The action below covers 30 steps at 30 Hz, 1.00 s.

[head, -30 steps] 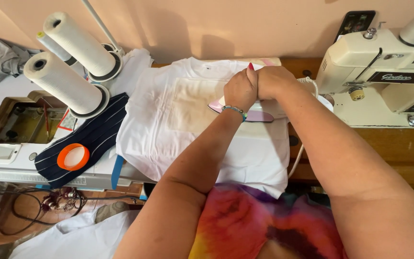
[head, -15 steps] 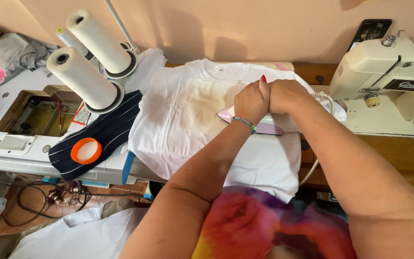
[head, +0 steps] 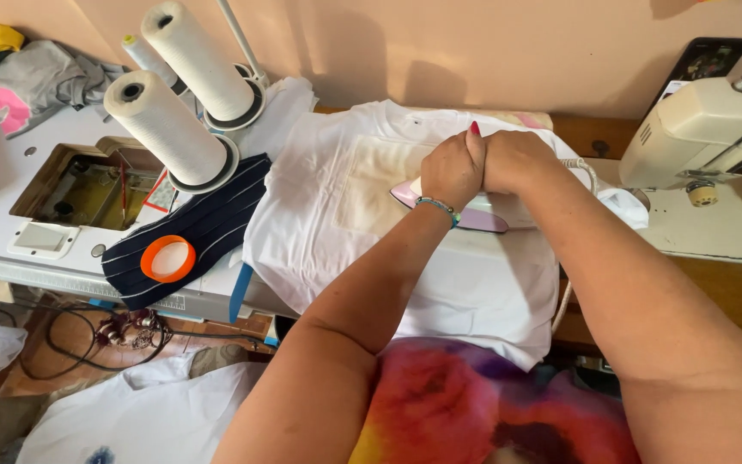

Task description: Smoothing a white t-shirt and applying a small circular heat transfer patch using a hand iron on a sewing table.

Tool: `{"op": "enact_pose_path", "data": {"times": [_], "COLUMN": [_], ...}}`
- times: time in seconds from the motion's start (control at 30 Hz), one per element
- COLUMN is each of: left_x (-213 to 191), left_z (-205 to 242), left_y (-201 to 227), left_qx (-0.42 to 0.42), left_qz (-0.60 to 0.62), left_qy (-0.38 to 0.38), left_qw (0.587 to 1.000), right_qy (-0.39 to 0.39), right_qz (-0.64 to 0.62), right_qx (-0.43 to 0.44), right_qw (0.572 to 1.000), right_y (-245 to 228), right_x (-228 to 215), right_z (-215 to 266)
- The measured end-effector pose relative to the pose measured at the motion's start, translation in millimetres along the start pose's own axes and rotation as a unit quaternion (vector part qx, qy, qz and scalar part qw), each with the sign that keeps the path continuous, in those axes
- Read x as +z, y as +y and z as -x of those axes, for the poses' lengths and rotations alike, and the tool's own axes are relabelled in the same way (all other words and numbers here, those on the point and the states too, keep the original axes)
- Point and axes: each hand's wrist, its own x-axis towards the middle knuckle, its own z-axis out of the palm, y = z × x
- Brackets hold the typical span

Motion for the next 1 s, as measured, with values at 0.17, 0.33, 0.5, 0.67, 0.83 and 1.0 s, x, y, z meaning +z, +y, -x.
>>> {"op": "enact_pose_path", "data": {"times": [0.17,0.33,0.5,0.67,0.83,1.0], "left_x": [14,16,23,32,27,28], "left_z": [-18,-31,-39,-33,-19,-7], "left_y": [1,7,14,25,31,32], "left_qx": [0.003,-0.012,-0.009,0.011,-0.005,-0.002], "left_qz": [-0.014,0.008,0.010,0.010,0.028,0.018], "left_qy": [0.031,-0.041,-0.065,-0.051,-0.032,-0.027], "left_qw": [0.999,0.999,0.998,0.999,0.999,0.999], "right_qy": [0.000,-0.004,-0.009,-0.014,-0.025,-0.042], "right_qz": [0.021,0.044,0.060,0.071,0.024,0.005], "right_qx": [-0.008,-0.030,-0.029,0.016,0.025,0.057], "right_qw": [1.000,0.999,0.998,0.997,0.999,0.997], "right_y": [12,26,46,62,43,29], "right_x": [0,6,12,11,-11,-21], "right_z": [-20,-41,-54,-43,-10,13]}}
